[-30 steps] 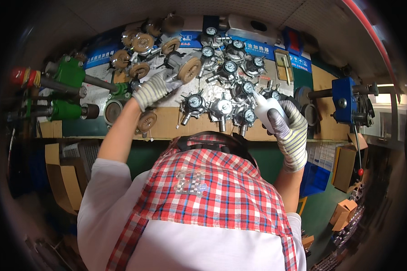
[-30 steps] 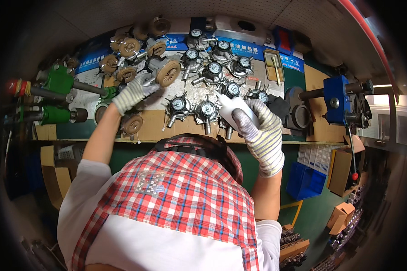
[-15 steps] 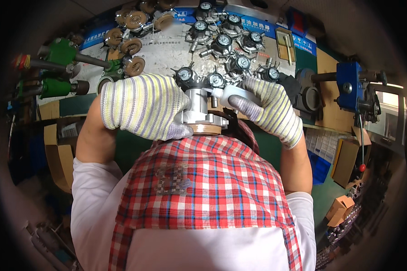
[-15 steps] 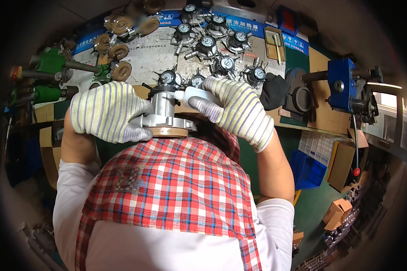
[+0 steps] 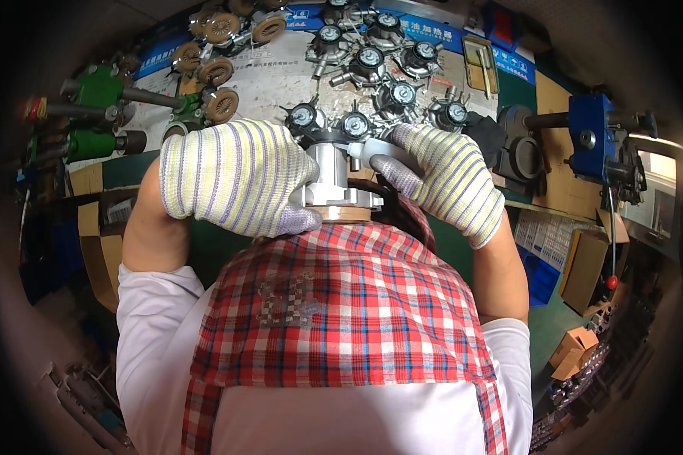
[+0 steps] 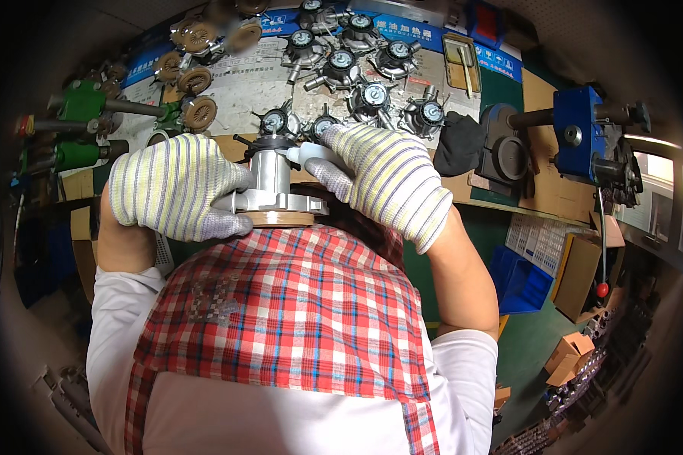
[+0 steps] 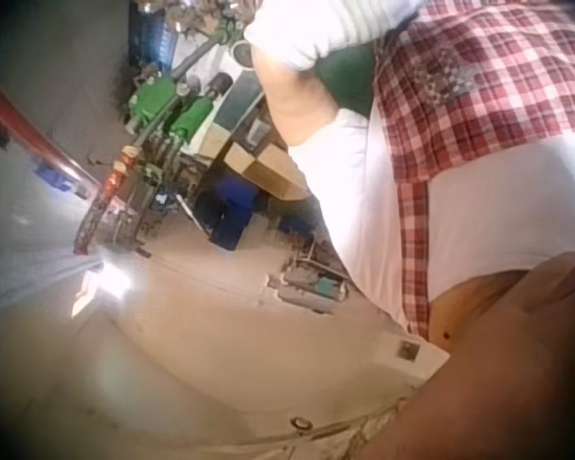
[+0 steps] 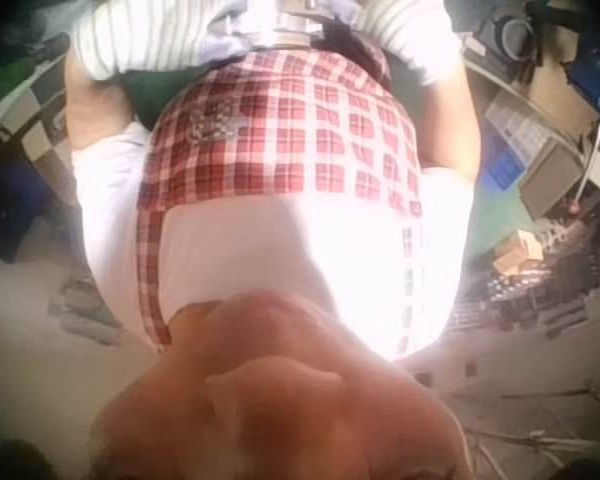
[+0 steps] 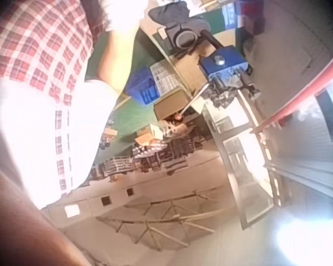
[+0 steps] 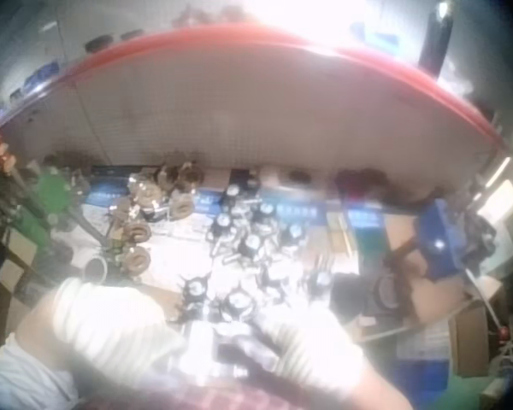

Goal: The person picks up metal parts from a table, places them into a jig, and applies a substance from a white bottle to each part. They repeat this process for multiple parts, handling them one at a time.

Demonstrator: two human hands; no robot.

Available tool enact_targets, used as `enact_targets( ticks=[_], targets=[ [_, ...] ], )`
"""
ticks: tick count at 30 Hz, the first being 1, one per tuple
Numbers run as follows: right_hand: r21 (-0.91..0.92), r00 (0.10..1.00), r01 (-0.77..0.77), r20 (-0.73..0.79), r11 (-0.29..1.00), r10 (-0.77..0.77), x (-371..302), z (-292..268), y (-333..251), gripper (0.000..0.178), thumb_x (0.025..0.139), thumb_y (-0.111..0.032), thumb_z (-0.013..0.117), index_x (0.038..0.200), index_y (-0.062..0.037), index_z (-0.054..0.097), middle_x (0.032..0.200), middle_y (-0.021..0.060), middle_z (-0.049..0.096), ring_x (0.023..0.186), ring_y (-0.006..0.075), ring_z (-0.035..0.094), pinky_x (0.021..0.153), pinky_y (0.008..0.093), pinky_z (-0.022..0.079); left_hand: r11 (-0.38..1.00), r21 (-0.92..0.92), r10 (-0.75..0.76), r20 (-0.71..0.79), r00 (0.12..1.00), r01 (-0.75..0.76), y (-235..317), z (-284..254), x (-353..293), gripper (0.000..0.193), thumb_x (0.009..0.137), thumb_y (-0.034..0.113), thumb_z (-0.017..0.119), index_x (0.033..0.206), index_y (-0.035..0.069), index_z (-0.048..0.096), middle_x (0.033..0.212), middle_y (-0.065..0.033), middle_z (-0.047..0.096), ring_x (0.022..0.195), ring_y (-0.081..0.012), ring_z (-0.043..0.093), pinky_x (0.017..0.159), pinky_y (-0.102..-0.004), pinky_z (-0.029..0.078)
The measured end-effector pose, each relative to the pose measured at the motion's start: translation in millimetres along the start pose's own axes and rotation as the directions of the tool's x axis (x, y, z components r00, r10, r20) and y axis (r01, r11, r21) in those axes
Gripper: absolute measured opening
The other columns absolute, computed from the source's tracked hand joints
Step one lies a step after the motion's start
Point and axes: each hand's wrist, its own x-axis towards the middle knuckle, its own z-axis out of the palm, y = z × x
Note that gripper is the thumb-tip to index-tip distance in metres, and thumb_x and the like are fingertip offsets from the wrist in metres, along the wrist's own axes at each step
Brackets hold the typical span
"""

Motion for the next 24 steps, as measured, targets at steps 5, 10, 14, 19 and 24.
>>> enact_targets(
  ticks=[5, 10, 14, 19, 24],
  targets=[
    [0.021, 0.996, -0.07, 0.051, 0.997, 0.068, -2, 9, 4, 0.037, 0.085, -0.033, 0.074, 0.099, 0.0009, 0.069, 0.08, 0.0202, 0.067, 0.072, 0.0371, 0.067, 0.063, 0.0403, 0.053, 1.0, -0.02, -0.004, 0.017, 1.0, 0.004, -5, 4, -2, 0.059, 0.077, 0.054, 0.072, 0.109, 0.005, 0.07, 0.061, -0.019, 0.062, 0.058, -0.0359, 0.064, 0.055, -0.0433, 0.052],
    [0.065, 0.989, -0.121, 0.095, 0.99, 0.115, -2, 8, 3, 0.037, 0.086, -0.032, 0.074, 0.099, 0.0019, 0.069, 0.081, 0.0206, 0.067, 0.073, 0.0368, 0.067, 0.065, 0.0394, 0.053, 0.969, -0.144, -0.175, 0.17, 0.97, 0.201, 2, -8, -3, 0.057, 0.076, 0.049, 0.076, 0.108, 0.002, 0.07, 0.07, -0.021, 0.066, 0.066, -0.037, 0.067, 0.06, -0.0449, 0.053],
    [0.213, 0.977, -0.207, -0.002, 0.955, 0.213, -6, 5, 1, 0.038, 0.088, -0.036, 0.07, 0.098, 0.0012, 0.068, 0.084, 0.0217, 0.067, 0.078, 0.0384, 0.067, 0.069, 0.0423, 0.053, 0.983, -0.165, 0.054, -0.185, 0.981, -0.085, -36, 18, -21, 0.058, 0.081, 0.051, 0.072, 0.103, -0.002, 0.07, 0.069, -0.0196, 0.066, 0.06, -0.0354, 0.065, 0.057, -0.0401, 0.053],
    [0.295, 0.867, -0.489, 0.066, 0.821, 0.493, -11, -3, 1, 0.036, 0.089, -0.033, 0.07, 0.099, 0.0014, 0.068, 0.077, 0.0157, 0.066, 0.069, 0.0252, 0.066, 0.064, 0.0346, 0.05, 0.351, -0.917, -0.253, 0.104, 0.962, 0.191, -131, 73, -23, 0.047, 0.094, 0.048, 0.061, 0.096, 0.002, 0.066, 0.062, -0.0025, 0.062, 0.048, -0.0088, 0.058, 0.045, -0.0212, 0.047],
    [0.458, 0.753, -0.586, 0.002, 0.668, 0.659, -30, -1, 2, 0.03, 0.088, -0.028, 0.07, 0.096, 0.0011, 0.068, 0.076, 0.0094, 0.066, 0.068, 0.0121, 0.061, 0.063, 0.0282, 0.049, -0.21, -0.97, -0.531, 0.006, 0.848, -0.125, -197, 163, 27, 0.035, 0.09, 0.027, 0.069, 0.117, 0.009, 0.057, 0.092, -0.0013, 0.066, 0.069, -0.0113, 0.063, 0.055, -0.0248, 0.05]
  ],
)
